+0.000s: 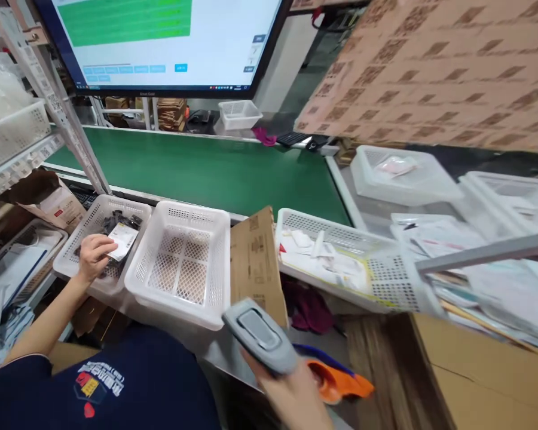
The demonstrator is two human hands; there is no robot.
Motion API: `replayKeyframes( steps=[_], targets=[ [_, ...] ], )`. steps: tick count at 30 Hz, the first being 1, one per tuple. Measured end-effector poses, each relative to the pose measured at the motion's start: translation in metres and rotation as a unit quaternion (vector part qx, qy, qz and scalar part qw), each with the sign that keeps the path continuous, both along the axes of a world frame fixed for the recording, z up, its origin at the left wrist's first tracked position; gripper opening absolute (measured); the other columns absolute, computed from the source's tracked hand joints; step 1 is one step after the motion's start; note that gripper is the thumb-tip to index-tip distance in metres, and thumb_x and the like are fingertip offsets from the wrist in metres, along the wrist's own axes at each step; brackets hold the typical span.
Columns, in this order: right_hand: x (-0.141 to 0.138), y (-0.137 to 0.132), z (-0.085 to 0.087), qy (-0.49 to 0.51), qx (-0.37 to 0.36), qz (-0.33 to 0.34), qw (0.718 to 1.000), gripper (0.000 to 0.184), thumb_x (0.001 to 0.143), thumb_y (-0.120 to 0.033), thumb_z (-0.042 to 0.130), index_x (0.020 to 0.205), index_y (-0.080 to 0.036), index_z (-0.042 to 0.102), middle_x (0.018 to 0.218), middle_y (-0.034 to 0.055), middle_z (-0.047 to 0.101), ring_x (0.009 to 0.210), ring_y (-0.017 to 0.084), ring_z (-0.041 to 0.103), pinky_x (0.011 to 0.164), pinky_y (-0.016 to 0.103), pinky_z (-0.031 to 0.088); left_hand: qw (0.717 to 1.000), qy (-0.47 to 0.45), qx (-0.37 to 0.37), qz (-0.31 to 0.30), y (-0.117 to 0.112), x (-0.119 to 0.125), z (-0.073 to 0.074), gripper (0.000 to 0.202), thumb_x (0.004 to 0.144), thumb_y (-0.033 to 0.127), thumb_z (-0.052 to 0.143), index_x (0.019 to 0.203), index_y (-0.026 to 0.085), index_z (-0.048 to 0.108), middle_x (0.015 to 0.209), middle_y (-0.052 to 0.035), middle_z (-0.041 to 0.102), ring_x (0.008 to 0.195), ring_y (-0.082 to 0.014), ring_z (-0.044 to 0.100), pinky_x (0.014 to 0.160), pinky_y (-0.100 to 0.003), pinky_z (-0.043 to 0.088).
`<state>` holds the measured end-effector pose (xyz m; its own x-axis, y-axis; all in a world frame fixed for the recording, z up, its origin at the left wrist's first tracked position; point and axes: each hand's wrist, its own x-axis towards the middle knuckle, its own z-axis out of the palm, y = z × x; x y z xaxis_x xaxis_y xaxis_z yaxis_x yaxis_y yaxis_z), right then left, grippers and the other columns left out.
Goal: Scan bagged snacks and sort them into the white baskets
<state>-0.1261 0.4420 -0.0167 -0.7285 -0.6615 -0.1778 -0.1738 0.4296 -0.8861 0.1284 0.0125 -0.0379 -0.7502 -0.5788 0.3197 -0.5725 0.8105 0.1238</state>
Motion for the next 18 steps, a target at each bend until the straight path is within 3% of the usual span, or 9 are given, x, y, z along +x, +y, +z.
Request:
replayKeyframes(
  steps=[2, 4, 7, 9, 11, 14, 18],
  targets=[
    [-0.010, -0.031, 0.016, 0.036, -0.024, 0.122, 0.992, 0.036, 0.087, -0.050, 0.071, 0.108, -0.021, 0.075, 0.103, 0.0125, 0.078, 0.107, 0.032, 0.075, 0.096, 0.044, 0.062, 0.988, 0.112, -0.070, -0.081, 0.007, -0.015, -0.001, 0.031, 0.092, 0.022, 0.058, 0.100, 0.035, 0.086, 0.125, -0.0045, 0.075, 0.129, -0.0254, 0.061, 0.118, -0.044, 0.049],
    [-0.014, -0.062, 0.031, 0.075, -0.034, 0.192, 0.978, 0.043, 0.088, -0.046, 0.068, 0.121, -0.019, 0.074, 0.119, 0.0136, 0.076, 0.112, 0.032, 0.073, 0.099, 0.046, 0.060, 0.948, 0.229, -0.138, -0.175, 0.013, -0.039, -0.005, 0.028, 0.096, 0.022, 0.061, 0.100, 0.035, 0.086, 0.129, -0.0059, 0.072, 0.130, -0.0259, 0.060, 0.114, -0.044, 0.051],
    [-0.015, -0.099, 0.044, 0.104, -0.035, 0.181, 0.977, 0.044, 0.089, -0.046, 0.067, 0.121, -0.016, 0.072, 0.116, 0.0142, 0.076, 0.105, 0.032, 0.073, 0.094, 0.047, 0.060, 0.879, 0.339, -0.177, -0.286, 0.021, -0.076, -0.012, 0.023, 0.097, 0.019, 0.071, 0.108, 0.035, 0.084, 0.134, -0.0075, 0.069, 0.129, -0.0246, 0.061, 0.112, -0.041, 0.052],
    [-0.016, -0.116, 0.046, 0.101, -0.047, 0.143, 0.983, 0.044, 0.090, -0.050, 0.066, 0.118, -0.016, 0.072, 0.116, 0.0145, 0.076, 0.107, 0.032, 0.072, 0.096, 0.048, 0.059, 0.867, 0.343, -0.172, -0.318, 0.026, -0.092, -0.020, 0.029, 0.095, 0.015, 0.074, 0.115, 0.034, 0.082, 0.136, -0.0086, 0.068, 0.130, -0.0242, 0.060, 0.113, -0.041, 0.051],
    [-0.015, -0.125, 0.042, 0.088, -0.055, 0.113, 0.988, 0.046, 0.090, -0.053, 0.067, 0.119, -0.017, 0.072, 0.121, 0.0140, 0.075, 0.111, 0.032, 0.072, 0.101, 0.049, 0.058, 0.875, 0.317, -0.159, -0.330, 0.032, -0.098, -0.032, 0.034, 0.095, 0.012, 0.071, 0.119, 0.033, 0.080, 0.140, -0.0090, 0.067, 0.133, -0.0245, 0.060, 0.114, -0.042, 0.051],
    [-0.009, -0.117, 0.021, 0.071, -0.043, 0.082, 0.993, 0.048, 0.088, -0.054, 0.069, 0.120, -0.019, 0.074, 0.126, 0.0139, 0.075, 0.117, 0.034, 0.072, 0.104, 0.052, 0.058, 0.923, 0.207, -0.094, -0.309, 0.033, -0.093, -0.057, 0.044, 0.092, 0.011, 0.067, 0.128, 0.034, 0.078, 0.155, -0.0092, 0.059, 0.143, -0.0284, 0.054, 0.119, -0.048, 0.047],
    [0.009, -0.059, -0.037, 0.045, -0.023, 0.011, 0.999, 0.052, 0.083, -0.057, 0.074, 0.120, -0.021, 0.076, 0.119, 0.0153, 0.078, 0.112, 0.038, 0.075, 0.096, 0.053, 0.064, 0.982, 0.067, 0.064, -0.162, -0.001, -0.074, -0.080, 0.060, 0.091, 0.011, 0.060, 0.147, 0.028, 0.068, 0.170, -0.0140, 0.040, 0.156, -0.0352, 0.041, 0.127, -0.059, 0.037]
  ],
)
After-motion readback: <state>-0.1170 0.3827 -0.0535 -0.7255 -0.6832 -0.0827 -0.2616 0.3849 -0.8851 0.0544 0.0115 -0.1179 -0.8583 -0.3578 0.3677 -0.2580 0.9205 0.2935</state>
